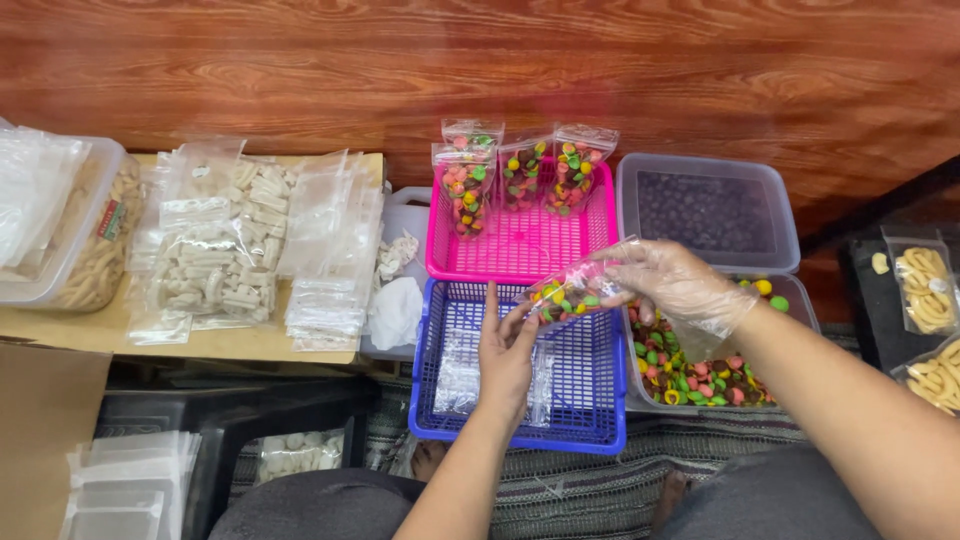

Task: Packaging small candies into plastic bags and placing them into a basket

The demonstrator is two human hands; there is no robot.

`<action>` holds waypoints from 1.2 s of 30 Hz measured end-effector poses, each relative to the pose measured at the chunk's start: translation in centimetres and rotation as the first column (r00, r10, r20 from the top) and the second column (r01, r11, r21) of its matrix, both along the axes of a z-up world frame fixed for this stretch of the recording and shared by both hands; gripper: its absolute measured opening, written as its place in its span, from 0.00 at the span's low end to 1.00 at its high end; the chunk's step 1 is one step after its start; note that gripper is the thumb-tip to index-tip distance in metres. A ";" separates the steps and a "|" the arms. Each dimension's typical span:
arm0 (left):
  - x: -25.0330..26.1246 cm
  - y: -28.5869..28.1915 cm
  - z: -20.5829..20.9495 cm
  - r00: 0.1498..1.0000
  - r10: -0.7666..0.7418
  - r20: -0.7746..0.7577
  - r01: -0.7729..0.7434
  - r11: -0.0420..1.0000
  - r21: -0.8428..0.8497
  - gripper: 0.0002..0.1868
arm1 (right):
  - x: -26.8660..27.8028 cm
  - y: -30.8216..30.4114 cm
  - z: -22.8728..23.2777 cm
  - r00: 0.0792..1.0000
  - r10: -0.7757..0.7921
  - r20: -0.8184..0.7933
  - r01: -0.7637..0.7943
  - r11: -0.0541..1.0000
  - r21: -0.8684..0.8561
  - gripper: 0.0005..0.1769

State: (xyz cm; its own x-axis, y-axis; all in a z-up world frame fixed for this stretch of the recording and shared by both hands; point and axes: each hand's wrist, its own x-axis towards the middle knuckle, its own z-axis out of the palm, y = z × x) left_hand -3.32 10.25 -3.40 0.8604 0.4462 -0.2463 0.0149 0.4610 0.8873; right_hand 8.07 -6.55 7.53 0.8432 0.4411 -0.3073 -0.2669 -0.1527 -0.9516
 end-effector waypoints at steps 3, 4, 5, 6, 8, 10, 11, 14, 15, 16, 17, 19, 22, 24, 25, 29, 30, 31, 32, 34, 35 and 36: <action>0.4 0.0 -1.2 0.999 -0.031 -0.009 0.031 0.999 0.021 0.49 | 0.2 0.1 -0.6 1.000 0.023 0.012 -0.023 0.999 0.030 0.22; 0.5 0.0 -1.6 1.000 -0.030 -0.010 0.030 0.999 0.019 0.49 | 0.3 0.1 -0.9 1.000 0.024 0.012 -0.024 0.999 0.028 0.22; 0.6 0.0 -2.1 0.998 -0.060 -0.028 0.060 0.998 0.017 0.49 | 0.5 0.0 -1.2 0.999 0.013 0.032 -0.014 0.999 0.036 0.22; 0.5 -0.1 -2.5 0.995 -0.091 -0.049 0.092 0.996 0.011 0.49 | 0.4 -0.2 -1.4 0.999 0.000 0.048 -0.002 0.999 0.041 0.22; 0.3 -0.4 -3.1 0.992 -0.109 -0.065 0.110 0.994 0.000 0.47 | 0.3 -0.4 -1.8 0.999 0.002 0.035 -0.004 0.999 0.050 0.21; 0.6 -0.5 -3.6 0.989 -0.129 -0.069 0.129 0.992 -0.004 0.46 | 0.7 -0.8 -2.6 0.999 0.002 0.035 -0.004 0.998 0.065 0.21; 0.8 -0.5 -3.9 0.985 -0.156 -0.074 0.154 0.988 -0.031 0.46 | 1.0 -1.0 -3.2 1.000 -0.010 0.029 0.008 0.997 0.075 0.21; 0.2 -1.2 -3.6 0.978 -0.199 -0.058 0.187 0.968 -0.166 0.45 | 0.6 -0.6 -3.1 1.000 -0.029 0.007 0.028 0.996 0.083 0.21; 0.1 -1.5 -3.1 0.976 -0.217 -0.022 0.204 0.943 -0.264 0.45 | 0.4 -0.3 -2.5 0.999 -0.043 0.004 0.042 0.995 0.085 0.21; 0.2 -1.5 -2.4 0.976 -0.217 -0.019 0.204 0.944 -0.261 0.45 | 0.6 -0.3 -2.7 0.999 -0.042 0.007 0.041 0.995 0.088 0.21; 0.2 -1.4 -1.7 0.971 -0.239 -0.008 0.222 0.914 -0.340 0.43 | 0.8 -0.3 -2.9 0.999 -0.032 0.014 0.031 0.995 0.092 0.21; -0.7 -1.3 -0.9 0.969 -0.248 -0.008 0.221 0.878 -0.425 0.42 | 0.2 0.0 -2.6 1.000 -0.010 0.006 0.010 0.996 0.089 0.22; -0.7 -0.9 -0.2 0.955 -0.296 -0.014 0.249 0.827 -0.504 0.44 | -0.6 0.7 -0.8 0.999 -0.002 0.034 0.000 0.998 0.059 0.23; -0.7 -1.1 -0.1 0.950 -0.312 0.028 0.275 0.786 -0.553 0.47 | -0.8 0.9 -0.3 1.000 -0.011 0.027 0.010 0.999 0.041 0.26; -0.8 -1.1 -0.2 0.951 -0.308 0.030 0.273 0.787 -0.553 0.47 | -1.0 1.1 0.2 1.000 -0.007 0.029 0.006 0.999 0.041 0.26; -0.5 -1.1 -0.5 0.962 -0.268 0.049 0.256 0.828 -0.499 0.51 | -0.5 0.6 0.3 0.999 -0.044 0.029 0.043 0.998 0.044 0.25; -0.5 -1.2 -0.7 0.969 -0.240 0.059 0.238 0.841 -0.486 0.53 | 0.0 0.3 -0.2 0.998 -0.041 0.043 0.039 0.998 0.040 0.26; -0.8 -1.2 -0.5 0.970 -0.236 0.057 0.233 0.841 -0.489 0.53 | -0.3 0.3 0.2 0.999 -0.037 0.040 0.035 0.999 0.036 0.26; -0.7 -1.2 -0.2 0.975 -0.213 0.063 0.217 0.856 -0.470 0.53 | -0.4 0.3 0.7 0.998 -0.046 0.035 0.045 0.998 0.035 0.25; -0.5 -1.1 0.4 0.980 -0.188 0.068 0.198 0.870 -0.452 0.53 | -0.2 -0.2 1.4 0.998 -0.055 0.029 0.054 0.998 0.033 0.24; -0.4 -1.0 0.5 0.982 -0.179 0.063 0.189 0.913 -0.360 0.56 | 0.1 -0.8 1.6 0.997 -0.063 0.055 0.065 0.997 -0.036 0.22; -0.4 -0.9 0.7 0.984 -0.165 0.059 0.175 0.948 -0.264 0.60 | 0.5 -1.2 1.7 0.995 -0.065 0.081 0.073 0.992 -0.105 0.21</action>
State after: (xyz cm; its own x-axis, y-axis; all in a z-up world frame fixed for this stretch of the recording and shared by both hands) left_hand -3.67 9.31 -2.70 0.9282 0.2143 -0.3043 0.0847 0.6746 0.7333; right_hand 8.57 -7.73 9.23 0.8935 0.3489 -0.2826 -0.2066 -0.2394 -0.9487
